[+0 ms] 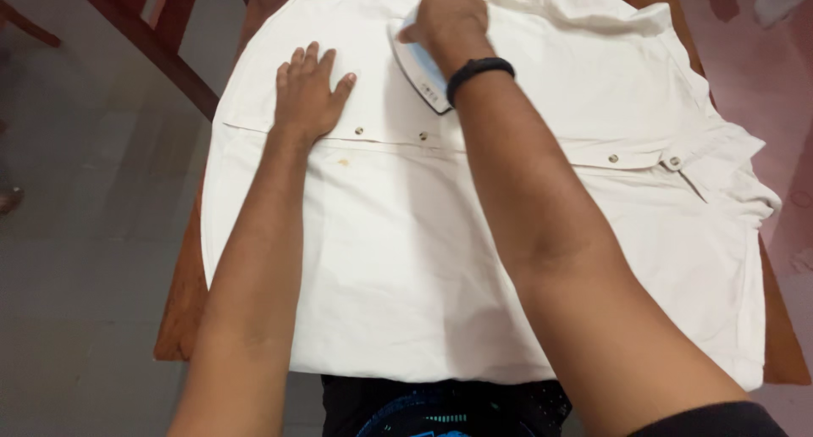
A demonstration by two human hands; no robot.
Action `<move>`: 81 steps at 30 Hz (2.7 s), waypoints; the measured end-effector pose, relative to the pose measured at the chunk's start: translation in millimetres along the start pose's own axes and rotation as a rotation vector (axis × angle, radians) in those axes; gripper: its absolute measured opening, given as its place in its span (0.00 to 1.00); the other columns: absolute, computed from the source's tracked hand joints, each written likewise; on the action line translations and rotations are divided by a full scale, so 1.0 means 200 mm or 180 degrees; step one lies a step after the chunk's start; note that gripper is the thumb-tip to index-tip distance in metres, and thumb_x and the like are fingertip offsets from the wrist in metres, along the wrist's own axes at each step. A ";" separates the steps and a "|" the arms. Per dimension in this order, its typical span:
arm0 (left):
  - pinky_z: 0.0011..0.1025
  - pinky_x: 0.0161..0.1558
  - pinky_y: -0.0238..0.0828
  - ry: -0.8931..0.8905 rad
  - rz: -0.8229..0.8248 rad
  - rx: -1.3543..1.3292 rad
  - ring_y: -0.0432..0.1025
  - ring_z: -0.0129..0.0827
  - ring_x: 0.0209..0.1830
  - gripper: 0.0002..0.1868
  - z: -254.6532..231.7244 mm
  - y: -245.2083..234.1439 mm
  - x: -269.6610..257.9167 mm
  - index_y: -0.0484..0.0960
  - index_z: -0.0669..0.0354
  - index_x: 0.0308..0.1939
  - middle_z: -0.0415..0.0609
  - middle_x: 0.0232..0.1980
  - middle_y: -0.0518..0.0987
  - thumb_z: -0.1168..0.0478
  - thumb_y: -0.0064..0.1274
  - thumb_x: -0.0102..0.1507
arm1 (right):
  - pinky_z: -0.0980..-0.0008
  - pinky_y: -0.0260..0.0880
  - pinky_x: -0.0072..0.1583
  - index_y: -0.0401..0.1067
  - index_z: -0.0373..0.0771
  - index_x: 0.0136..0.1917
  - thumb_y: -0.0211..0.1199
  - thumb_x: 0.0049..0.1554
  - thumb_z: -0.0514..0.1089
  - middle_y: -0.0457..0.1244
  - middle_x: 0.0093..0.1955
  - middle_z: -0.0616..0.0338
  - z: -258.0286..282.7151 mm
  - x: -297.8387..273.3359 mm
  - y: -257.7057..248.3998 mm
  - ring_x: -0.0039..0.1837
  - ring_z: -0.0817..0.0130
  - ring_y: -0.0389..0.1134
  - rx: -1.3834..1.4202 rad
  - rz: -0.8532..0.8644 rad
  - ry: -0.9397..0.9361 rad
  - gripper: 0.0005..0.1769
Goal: The person irons a white shirt laid flat on a wooden table. They use a handheld iron to smooth the front panel and placket area, moving the iron back and forth while holding the fabric with the other hand.
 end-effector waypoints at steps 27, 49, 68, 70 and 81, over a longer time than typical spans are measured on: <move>0.54 0.77 0.29 -0.0258 0.0357 0.0374 0.39 0.52 0.83 0.42 -0.02 0.02 0.02 0.58 0.54 0.78 0.59 0.82 0.49 0.32 0.34 0.68 | 0.55 0.72 0.57 0.78 0.30 0.54 0.82 0.42 0.68 0.70 0.53 0.40 -1.01 -0.22 -0.47 0.54 0.48 0.73 -0.0617 -0.0145 0.0949 0.43; 0.54 0.76 0.29 -0.0220 0.0288 0.0275 0.39 0.53 0.83 0.40 -0.01 0.02 0.03 0.58 0.55 0.78 0.59 0.82 0.49 0.34 0.36 0.69 | 0.55 0.75 0.52 0.80 0.36 0.55 0.82 0.37 0.67 0.72 0.45 0.46 -0.11 -0.42 -0.24 0.48 0.50 0.75 -0.0809 0.0721 -0.0938 0.42; 0.56 0.76 0.28 -0.0210 0.0467 0.0300 0.36 0.53 0.83 0.42 0.00 0.04 0.05 0.55 0.55 0.79 0.60 0.83 0.47 0.33 0.34 0.69 | 0.51 0.74 0.47 0.80 0.31 0.35 0.67 0.48 0.84 0.68 0.33 0.42 -0.62 -0.47 -0.38 0.39 0.46 0.71 -0.1495 0.0307 -0.1218 0.48; 0.56 0.77 0.28 -0.0217 0.0465 0.0288 0.36 0.53 0.83 0.42 0.01 0.04 0.05 0.55 0.55 0.79 0.60 0.83 0.47 0.33 0.34 0.69 | 0.51 0.73 0.47 0.80 0.33 0.34 0.66 0.49 0.83 0.68 0.33 0.43 -0.68 -0.48 -0.41 0.39 0.46 0.71 -0.1477 0.0161 -0.1386 0.46; 0.54 0.76 0.27 -0.0380 0.0600 0.0427 0.35 0.51 0.83 0.44 0.05 0.11 0.13 0.51 0.52 0.80 0.57 0.83 0.44 0.31 0.31 0.67 | 0.50 0.73 0.47 0.81 0.35 0.38 0.62 0.54 0.83 0.69 0.37 0.44 -1.06 -0.46 -0.53 0.42 0.48 0.72 -0.1773 -0.0192 -0.0929 0.45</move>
Point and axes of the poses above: each hand's wrist, its own x-axis towards the middle knuckle, its own y-axis out of the palm, z = x × y, the point moved 7 cm from there along x, towards the middle knuckle
